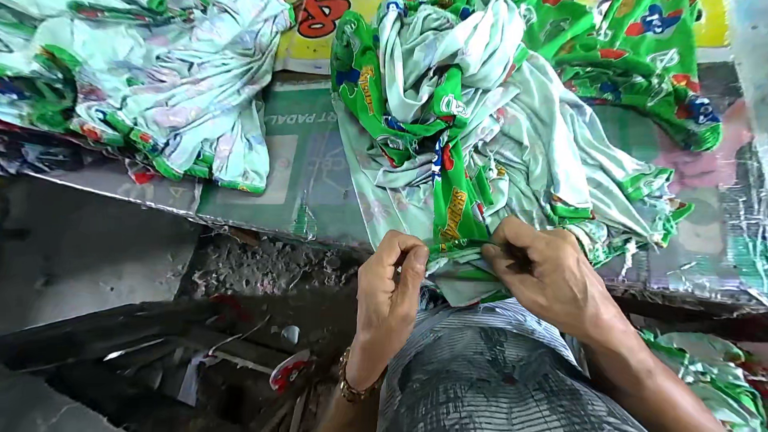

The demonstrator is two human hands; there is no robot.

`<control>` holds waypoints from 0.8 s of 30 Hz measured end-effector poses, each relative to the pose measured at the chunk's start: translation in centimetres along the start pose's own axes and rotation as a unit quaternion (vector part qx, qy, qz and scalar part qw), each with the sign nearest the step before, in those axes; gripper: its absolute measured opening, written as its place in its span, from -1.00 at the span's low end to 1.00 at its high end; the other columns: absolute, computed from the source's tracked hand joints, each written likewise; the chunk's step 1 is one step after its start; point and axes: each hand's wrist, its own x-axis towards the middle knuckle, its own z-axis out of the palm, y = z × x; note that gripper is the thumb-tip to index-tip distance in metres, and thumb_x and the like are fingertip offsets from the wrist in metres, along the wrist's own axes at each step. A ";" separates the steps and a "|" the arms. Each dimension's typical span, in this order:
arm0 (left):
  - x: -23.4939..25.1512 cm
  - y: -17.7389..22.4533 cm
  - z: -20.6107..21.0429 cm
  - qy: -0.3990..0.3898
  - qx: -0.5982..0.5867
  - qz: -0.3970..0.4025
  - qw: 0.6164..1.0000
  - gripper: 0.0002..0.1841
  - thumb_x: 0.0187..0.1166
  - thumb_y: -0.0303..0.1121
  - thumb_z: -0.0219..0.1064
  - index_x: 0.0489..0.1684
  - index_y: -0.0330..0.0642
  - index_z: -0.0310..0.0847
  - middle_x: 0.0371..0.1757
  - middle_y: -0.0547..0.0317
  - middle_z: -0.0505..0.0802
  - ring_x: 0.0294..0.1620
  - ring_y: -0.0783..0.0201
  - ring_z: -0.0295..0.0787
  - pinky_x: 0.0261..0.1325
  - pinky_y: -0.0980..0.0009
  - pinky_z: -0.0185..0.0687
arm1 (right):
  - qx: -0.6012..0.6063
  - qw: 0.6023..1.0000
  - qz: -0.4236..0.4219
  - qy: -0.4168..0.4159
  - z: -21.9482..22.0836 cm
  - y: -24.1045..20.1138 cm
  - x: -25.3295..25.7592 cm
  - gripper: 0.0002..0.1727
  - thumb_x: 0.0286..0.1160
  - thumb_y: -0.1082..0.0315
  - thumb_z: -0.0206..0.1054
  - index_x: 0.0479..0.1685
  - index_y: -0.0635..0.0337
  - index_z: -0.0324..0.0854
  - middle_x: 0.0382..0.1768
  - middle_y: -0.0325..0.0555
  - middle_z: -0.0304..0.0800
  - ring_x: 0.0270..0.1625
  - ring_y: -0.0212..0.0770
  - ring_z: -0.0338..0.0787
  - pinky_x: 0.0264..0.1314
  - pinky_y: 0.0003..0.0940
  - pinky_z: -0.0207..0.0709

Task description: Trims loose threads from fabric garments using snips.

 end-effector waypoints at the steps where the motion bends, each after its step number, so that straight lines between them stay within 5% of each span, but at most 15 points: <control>1: -0.2 -0.2 0.2 0.007 0.018 0.002 1.000 -0.83 0.77 -0.34 0.17 -0.21 -0.14 0.63 -0.21 0.37 0.70 -0.21 0.59 0.64 -0.14 0.65 0.62 | -0.023 1.000 -0.006 0.001 0.0 0.0 0.0 -0.85 0.52 0.20 0.27 -0.40 -0.07 0.60 -0.68 -0.49 0.47 -0.62 -0.54 0.46 -0.60 -0.51 0.26; 4: -0.7 -0.9 0.9 0.021 0.130 -0.005 0.991 -0.89 0.66 -0.30 0.32 -0.22 -0.07 0.71 0.01 0.29 0.74 -0.03 0.48 0.71 -0.07 0.52 0.70 | -0.092 0.996 -0.021 0.003 0.1 -0.2 0.3 -0.83 0.52 0.15 0.33 -0.28 0.03 0.68 -0.40 -0.26 0.68 -0.51 -0.30 0.65 -0.60 -0.29 0.41; 7: -1.3 -0.5 0.9 0.087 0.131 0.038 0.987 -0.86 0.64 -0.32 0.35 0.02 -0.11 0.65 0.15 0.20 0.70 0.00 0.45 0.69 -0.04 0.54 0.71 | -0.086 0.994 -0.044 0.044 -1.1 -0.9 0.2 -0.74 0.61 0.14 0.33 0.06 0.08 0.75 0.01 -0.08 0.73 -0.34 -0.28 0.70 -0.49 -0.32 0.50; 10: -1.7 0.4 0.7 0.107 0.163 0.097 0.976 -0.83 0.64 -0.20 0.34 -0.01 -0.03 0.61 0.01 0.29 0.72 0.02 0.50 0.69 0.04 0.59 0.67 | 0.041 0.990 -0.107 0.083 -2.1 -1.9 0.1 -0.82 0.77 0.25 0.19 -0.05 0.12 0.66 -0.10 -0.23 0.68 -0.17 -0.55 0.65 -0.20 -0.69 0.52; 13: -1.2 0.5 1.0 0.023 0.222 0.051 0.973 -0.70 0.62 -0.08 0.41 0.00 -0.12 0.68 -0.11 0.18 0.78 -0.11 0.35 0.69 -0.02 0.38 0.60 | 0.190 0.972 -0.139 0.001 -1.1 -2.4 0.8 -0.80 0.80 0.31 0.14 -0.12 0.15 0.66 -0.24 -0.29 0.71 -0.15 -0.59 0.69 -0.12 -0.72 0.59; 17: -1.1 0.2 0.7 -0.012 0.225 0.019 0.974 -0.78 0.60 -0.13 0.42 -0.19 -0.09 0.75 -0.26 0.32 0.78 -0.21 0.47 0.66 -0.02 0.47 0.54 | 0.136 0.982 -0.099 -0.084 1.3 -1.0 3.2 -0.87 0.64 0.37 0.26 -0.16 0.13 0.72 -0.27 -0.34 0.71 -0.25 -0.60 0.68 -0.21 -0.72 0.61; 24: -2.9 0.1 -0.9 0.023 0.203 0.042 0.978 -0.82 0.67 -0.28 0.35 -0.24 -0.14 0.83 -0.27 0.30 0.89 -0.17 0.50 0.76 0.04 0.50 0.58 | 0.127 0.976 -0.113 -0.136 1.5 -0.3 3.2 -0.85 0.51 0.23 0.46 -0.05 -0.01 0.81 -0.14 -0.40 0.76 -0.16 -0.58 0.73 -0.20 -0.64 0.64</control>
